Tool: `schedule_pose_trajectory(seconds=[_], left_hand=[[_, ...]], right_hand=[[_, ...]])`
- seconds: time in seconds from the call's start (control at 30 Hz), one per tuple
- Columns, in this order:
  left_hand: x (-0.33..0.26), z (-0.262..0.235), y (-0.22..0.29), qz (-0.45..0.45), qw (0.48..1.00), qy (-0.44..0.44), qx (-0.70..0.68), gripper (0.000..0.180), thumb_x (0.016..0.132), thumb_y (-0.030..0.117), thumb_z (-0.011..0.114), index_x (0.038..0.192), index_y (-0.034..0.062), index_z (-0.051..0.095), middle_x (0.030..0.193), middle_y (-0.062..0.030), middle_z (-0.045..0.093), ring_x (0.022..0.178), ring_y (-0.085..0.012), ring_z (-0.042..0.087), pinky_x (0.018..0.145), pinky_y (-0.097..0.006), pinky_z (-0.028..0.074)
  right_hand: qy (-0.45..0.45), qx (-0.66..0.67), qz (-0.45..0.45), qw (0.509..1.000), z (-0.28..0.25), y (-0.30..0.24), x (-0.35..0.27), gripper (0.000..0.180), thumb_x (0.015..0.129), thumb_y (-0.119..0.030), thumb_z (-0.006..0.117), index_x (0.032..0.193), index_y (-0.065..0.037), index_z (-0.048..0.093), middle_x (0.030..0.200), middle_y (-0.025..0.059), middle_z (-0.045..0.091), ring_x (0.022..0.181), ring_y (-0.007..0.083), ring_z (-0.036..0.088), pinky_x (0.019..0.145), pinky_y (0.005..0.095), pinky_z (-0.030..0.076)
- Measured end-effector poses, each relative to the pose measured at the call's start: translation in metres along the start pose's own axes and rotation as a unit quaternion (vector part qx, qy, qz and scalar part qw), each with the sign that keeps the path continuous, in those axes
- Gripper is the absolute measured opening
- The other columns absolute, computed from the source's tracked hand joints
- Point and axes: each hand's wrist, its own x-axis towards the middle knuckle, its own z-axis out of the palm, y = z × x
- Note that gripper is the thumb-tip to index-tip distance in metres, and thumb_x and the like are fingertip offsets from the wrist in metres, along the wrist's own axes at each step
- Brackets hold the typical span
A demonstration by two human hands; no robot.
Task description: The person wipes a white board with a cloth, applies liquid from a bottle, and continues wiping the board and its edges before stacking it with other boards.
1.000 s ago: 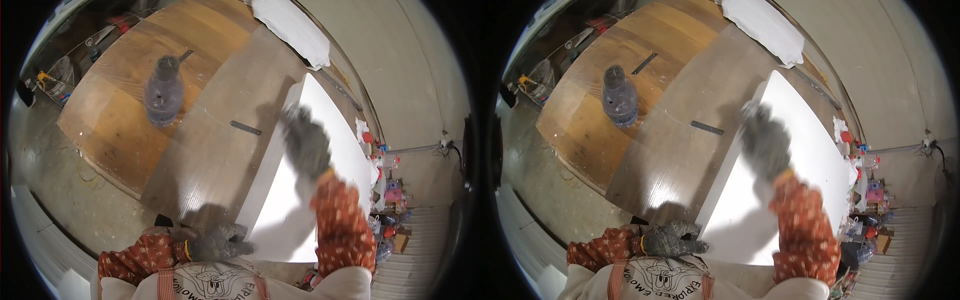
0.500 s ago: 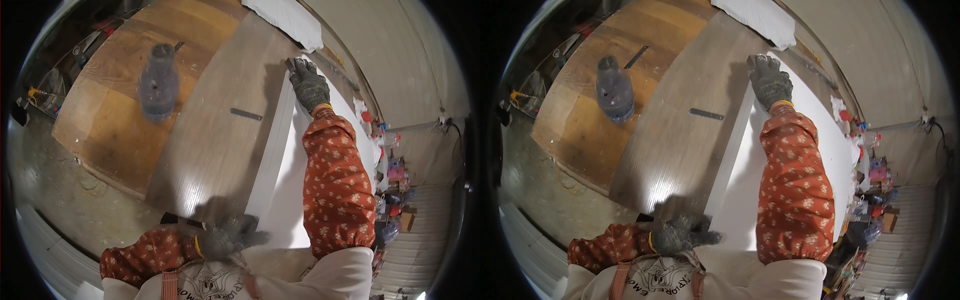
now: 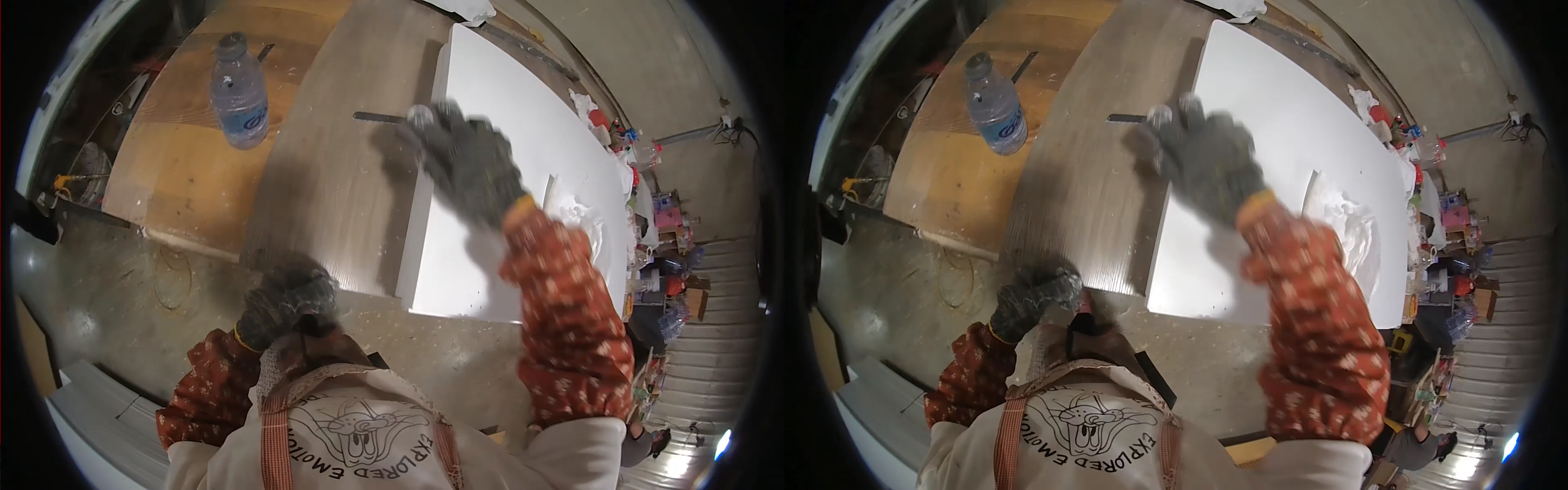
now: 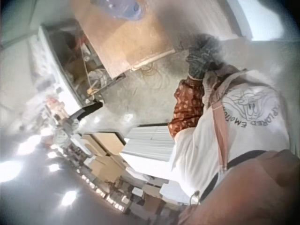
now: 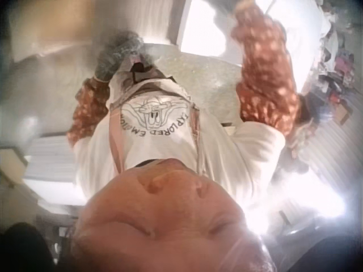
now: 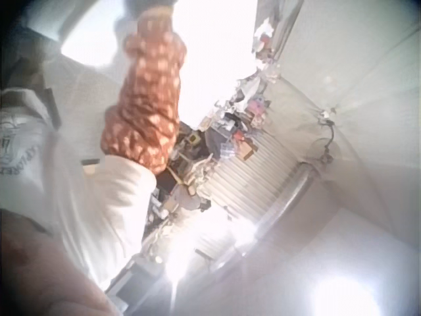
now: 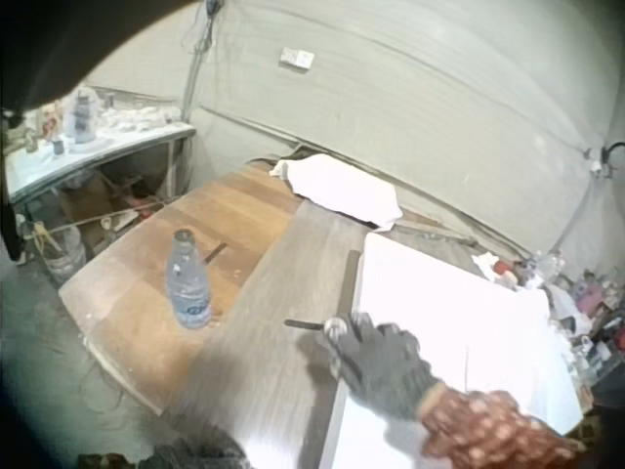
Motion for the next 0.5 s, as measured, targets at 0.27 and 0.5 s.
schedule_pose_trajectory(seconds=[0.27,0.5], left_hand=[[-0.028,-0.075,0.021,-0.18,0.802,0.078,-0.564,0.022,0.091,0.016,0.06,0.102,-0.003,0.063,0.078,-0.0097,0.066,0.072,-0.0167,0.063,0.068,-0.029,0.051],[0.002,-0.117,0.04,-0.069,0.866,0.078,-0.489,0.019,0.093,0.02,0.057,0.089,0.0013,0.059,0.076,-0.0031,0.058,0.063,-0.0126,0.052,0.064,-0.026,0.044]], right_hand=[[0.006,0.109,-0.064,0.992,-0.013,-0.106,-0.108,0.056,0.087,-0.031,0.052,0.142,-0.03,0.041,0.143,0.019,0.041,0.105,0.0337,0.057,0.079,0.0452,0.047],[0.143,0.048,-0.024,0.988,-0.021,-0.134,-0.124,0.046,0.075,-0.026,0.063,0.115,-0.005,0.056,0.117,0.019,0.051,0.087,0.0288,0.047,0.079,0.0458,0.044]])
